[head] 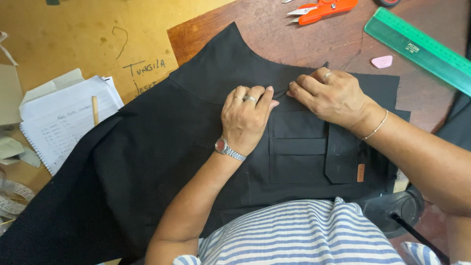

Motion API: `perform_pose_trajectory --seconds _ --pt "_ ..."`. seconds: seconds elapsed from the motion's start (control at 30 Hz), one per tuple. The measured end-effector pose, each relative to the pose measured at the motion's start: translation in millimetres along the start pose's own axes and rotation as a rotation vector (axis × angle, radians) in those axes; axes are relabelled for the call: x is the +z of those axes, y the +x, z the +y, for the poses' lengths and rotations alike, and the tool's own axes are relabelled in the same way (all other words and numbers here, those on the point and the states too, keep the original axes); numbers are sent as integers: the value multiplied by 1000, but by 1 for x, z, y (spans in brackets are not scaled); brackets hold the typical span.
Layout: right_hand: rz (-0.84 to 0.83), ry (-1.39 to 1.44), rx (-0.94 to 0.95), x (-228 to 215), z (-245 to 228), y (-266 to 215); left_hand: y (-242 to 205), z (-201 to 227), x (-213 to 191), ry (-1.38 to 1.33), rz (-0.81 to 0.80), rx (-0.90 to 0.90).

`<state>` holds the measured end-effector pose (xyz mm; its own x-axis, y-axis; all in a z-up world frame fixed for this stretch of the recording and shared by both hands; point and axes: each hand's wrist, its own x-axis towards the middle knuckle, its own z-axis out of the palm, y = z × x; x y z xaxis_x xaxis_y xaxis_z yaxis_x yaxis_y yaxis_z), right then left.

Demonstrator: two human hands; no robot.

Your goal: The person measures and marks a piece of black fabric using a ruler and chalk. They then use small orange scissors to cut along the marked lines, followed by larger scissors to trim the edges. The person repeatedly adjusts and smooths the fabric on the table throughout the process.

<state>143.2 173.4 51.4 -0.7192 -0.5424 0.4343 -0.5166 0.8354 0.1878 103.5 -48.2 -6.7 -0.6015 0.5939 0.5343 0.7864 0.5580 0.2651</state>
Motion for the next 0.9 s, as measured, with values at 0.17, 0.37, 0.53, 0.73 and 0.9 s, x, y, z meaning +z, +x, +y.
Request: perform_pose_trajectory --seconds 0.17,0.37,0.53,0.73,0.9 --pt "-26 -22 -25 -3 -1 1 1 0 3 -40 -38 -36" --pt "-26 -35 -23 6 1 -7 11 3 2 -121 -51 -159" --pt "0 -62 5 17 0 -17 15 5 6 -108 -54 -196" --pt "15 -19 0 19 3 -20 9 0 12 -31 140 148" --pt "22 123 -66 5 5 -14 -2 -13 -23 -42 36 335"
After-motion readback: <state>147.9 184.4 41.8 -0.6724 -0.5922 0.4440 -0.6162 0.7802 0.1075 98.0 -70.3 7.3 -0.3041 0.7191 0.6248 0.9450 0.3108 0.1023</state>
